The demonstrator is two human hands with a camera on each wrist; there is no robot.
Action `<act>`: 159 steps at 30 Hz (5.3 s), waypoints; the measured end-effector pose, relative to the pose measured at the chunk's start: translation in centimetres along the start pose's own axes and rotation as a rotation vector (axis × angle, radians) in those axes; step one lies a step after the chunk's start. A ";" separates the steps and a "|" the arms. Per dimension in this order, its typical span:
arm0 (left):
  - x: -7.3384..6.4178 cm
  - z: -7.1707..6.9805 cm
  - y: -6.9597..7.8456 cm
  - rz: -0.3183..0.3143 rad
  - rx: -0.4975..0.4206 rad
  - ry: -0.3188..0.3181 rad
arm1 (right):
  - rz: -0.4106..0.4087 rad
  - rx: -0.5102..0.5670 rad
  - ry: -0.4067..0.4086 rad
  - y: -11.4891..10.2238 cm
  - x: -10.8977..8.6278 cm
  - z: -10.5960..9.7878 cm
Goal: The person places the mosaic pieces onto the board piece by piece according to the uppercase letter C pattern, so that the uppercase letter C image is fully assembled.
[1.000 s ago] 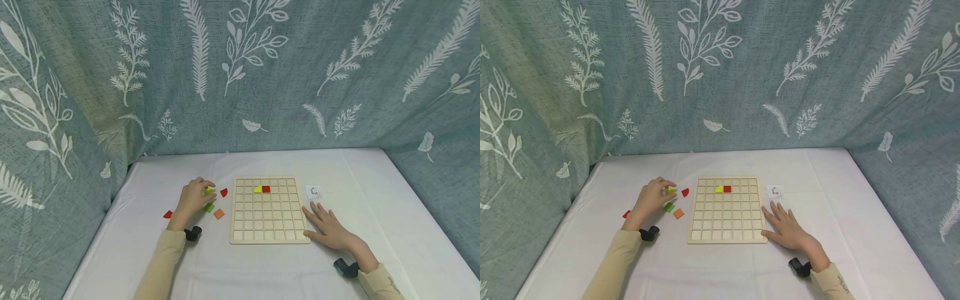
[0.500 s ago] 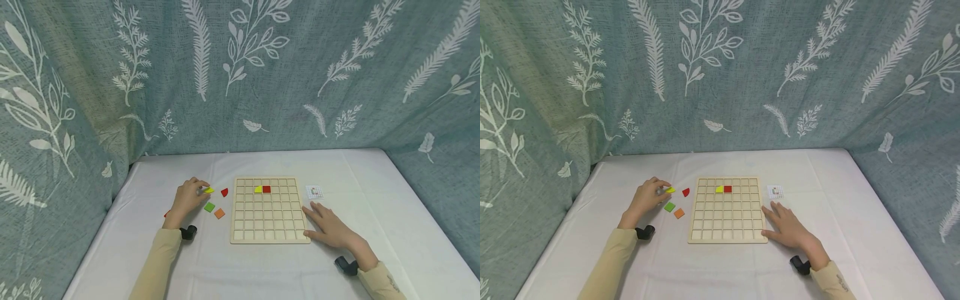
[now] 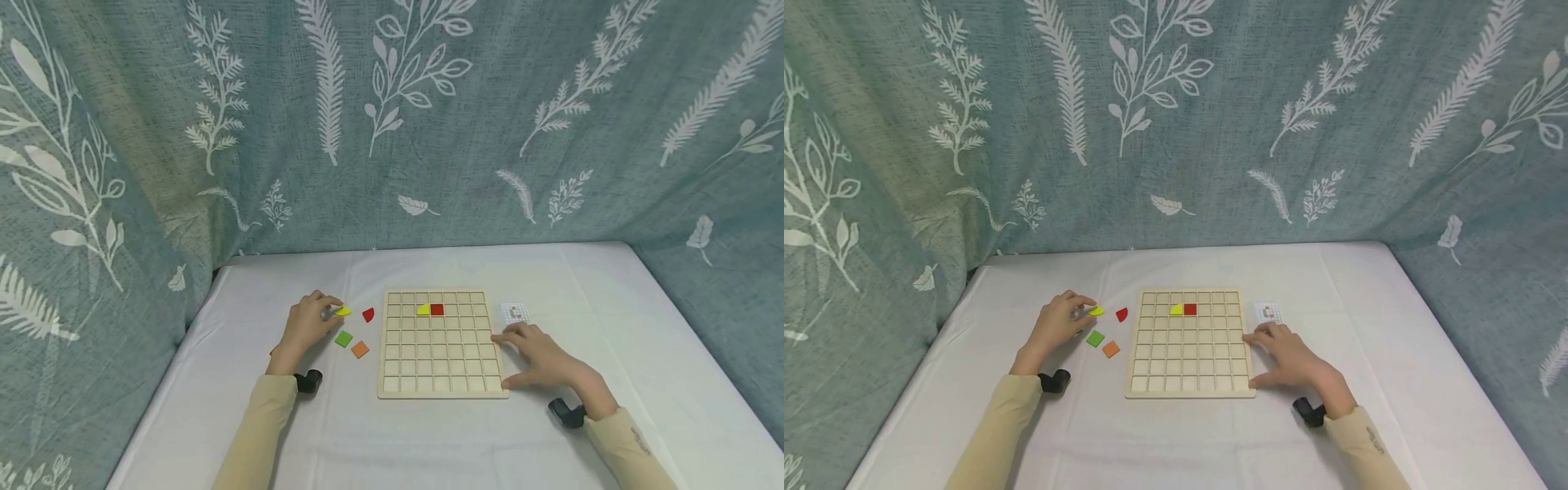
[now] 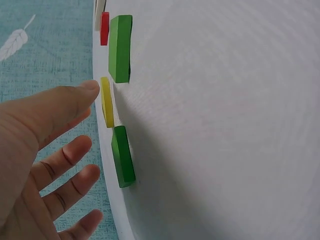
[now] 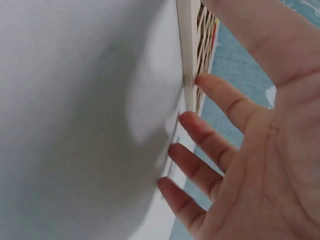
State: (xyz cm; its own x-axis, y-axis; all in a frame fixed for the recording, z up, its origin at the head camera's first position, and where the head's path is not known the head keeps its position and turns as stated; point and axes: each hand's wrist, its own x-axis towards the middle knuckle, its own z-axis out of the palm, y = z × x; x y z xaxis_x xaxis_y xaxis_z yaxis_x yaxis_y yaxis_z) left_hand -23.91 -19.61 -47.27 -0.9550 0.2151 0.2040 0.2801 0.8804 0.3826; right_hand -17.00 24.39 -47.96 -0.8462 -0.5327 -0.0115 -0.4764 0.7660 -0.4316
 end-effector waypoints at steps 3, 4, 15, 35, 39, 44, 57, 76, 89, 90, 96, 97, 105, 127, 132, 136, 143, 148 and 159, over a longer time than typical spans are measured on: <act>0.0 0.0 0.2 0.008 -0.005 -0.003 | 0.019 0.024 0.009 0.3 0.1 0.1; 0.0 0.1 0.2 0.010 -0.008 -0.004 | 0.028 0.030 0.010 0.4 0.1 0.1; 0.1 0.5 0.0 0.000 -0.009 -0.032 | -0.026 0.254 -0.033 2.1 0.6 0.6; 0.9 0.3 -0.2 -0.022 0.063 -0.099 | -0.049 0.350 -0.006 2.3 0.8 0.6; 0.9 0.1 -0.3 -0.029 0.062 -0.116 | -0.046 0.344 0.014 1.7 0.7 0.5; 1.0 0.1 -0.4 -0.006 0.052 -0.144 | -0.039 0.352 0.018 1.3 0.7 0.4; 0.9 0.2 0.0 -0.038 0.024 -0.126 | -0.045 0.392 -0.008 -0.5 0.3 -1.1; 1.2 1.0 2.2 0.015 -0.032 -0.004 | -0.062 0.398 -0.011 0.8 0.4 -0.2; 1.5 1.9 4.2 0.078 0.003 0.003 | -0.067 0.356 -0.001 2.1 0.7 1.0; 1.6 2.0 4.4 0.086 0.002 0.002 | -0.069 0.358 0.001 2.3 0.7 1.1; 1.7 2.3 5.5 0.097 -0.007 -0.018 | -0.086 0.365 0.018 2.5 0.7 1.3; 1.8 2.3 5.7 0.097 -0.006 -0.021 | -0.089 0.362 0.019 2.5 0.7 1.3; 2.4 3.0 7.1 0.153 -0.027 -0.013 | -0.075 0.360 0.012 2.4 0.7 1.2; 4.3 5.0 10.2 0.264 -0.058 -0.039 | -0.132 0.371 0.034 -1.0 0.3 -1.5; 4.6 5.0 11.2 0.265 -0.066 -0.043 | -0.136 0.360 0.031 -0.7 0.4 -1.4; 4.9 5.4 11.8 0.257 -0.089 -0.057 | -0.116 0.357 0.018 -0.7 0.4 -1.4; 5.1 6.4 12.6 0.233 -0.063 -0.076 | -0.124 0.362 0.026 -0.7 0.3 -1.1; 5.0 7.0 13.0 0.215 -0.066 -0.079 | -0.119 0.363 0.025 -0.7 0.2 -1.0; 5.4 8.1 14.0 0.152 -0.026 -0.124 | -0.079 0.363 0.022 0.3 0.4 0.3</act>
State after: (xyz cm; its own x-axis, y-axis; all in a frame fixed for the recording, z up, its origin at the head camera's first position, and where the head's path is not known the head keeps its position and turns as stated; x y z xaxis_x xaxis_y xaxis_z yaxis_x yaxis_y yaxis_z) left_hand -25.92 -2.73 -48.11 -0.9059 0.3965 0.1487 0.4226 0.8232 0.3791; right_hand -17.43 24.34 -48.35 -0.8169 -0.5744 0.0523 -0.4283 0.5434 -0.7221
